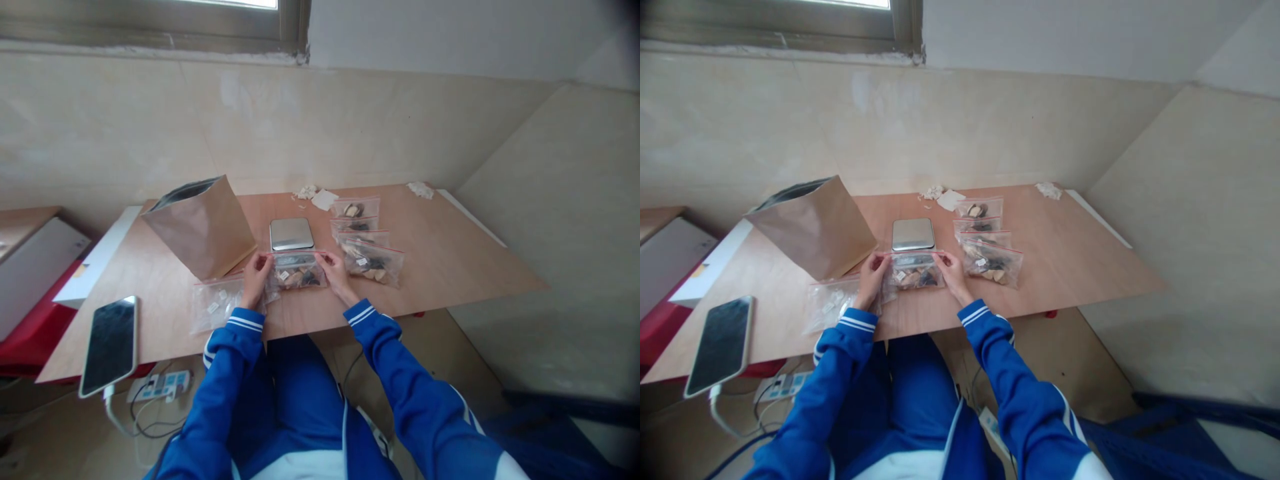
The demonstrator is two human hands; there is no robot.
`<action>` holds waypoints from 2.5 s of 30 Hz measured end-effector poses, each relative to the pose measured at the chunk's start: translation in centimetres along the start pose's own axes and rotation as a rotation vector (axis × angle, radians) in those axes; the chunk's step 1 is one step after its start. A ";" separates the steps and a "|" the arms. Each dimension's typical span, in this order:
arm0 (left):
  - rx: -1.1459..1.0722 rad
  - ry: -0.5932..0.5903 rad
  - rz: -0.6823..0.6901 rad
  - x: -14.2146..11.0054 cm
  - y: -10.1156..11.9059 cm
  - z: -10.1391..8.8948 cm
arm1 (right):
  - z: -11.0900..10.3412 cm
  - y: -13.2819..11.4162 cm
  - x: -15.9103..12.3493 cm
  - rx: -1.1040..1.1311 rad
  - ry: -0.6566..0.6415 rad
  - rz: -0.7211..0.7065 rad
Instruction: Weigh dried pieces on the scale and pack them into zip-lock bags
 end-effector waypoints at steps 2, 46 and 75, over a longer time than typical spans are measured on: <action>-0.020 -0.027 -0.018 0.0 -0.1 0.1 | 0.0 -0.1 -0.1 -0.019 0.011 -0.002; 0.039 -0.030 0.064 -0.4 0.4 0.0 | 0.1 -1.3 -0.4 -0.379 -0.043 -0.203; 0.189 0.060 0.308 -1.4 1.8 0.1 | 6.6 -8.1 0.4 -1.273 -0.714 -0.463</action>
Point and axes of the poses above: each hand's wrist, its own x-axis towards the middle knuckle, its own z-axis out of the palm, y = z × x, the point moved 1 cm from there along x, towards the middle knuckle, and after that the axes turned 11 degrees about x, right-handed, at the moved point
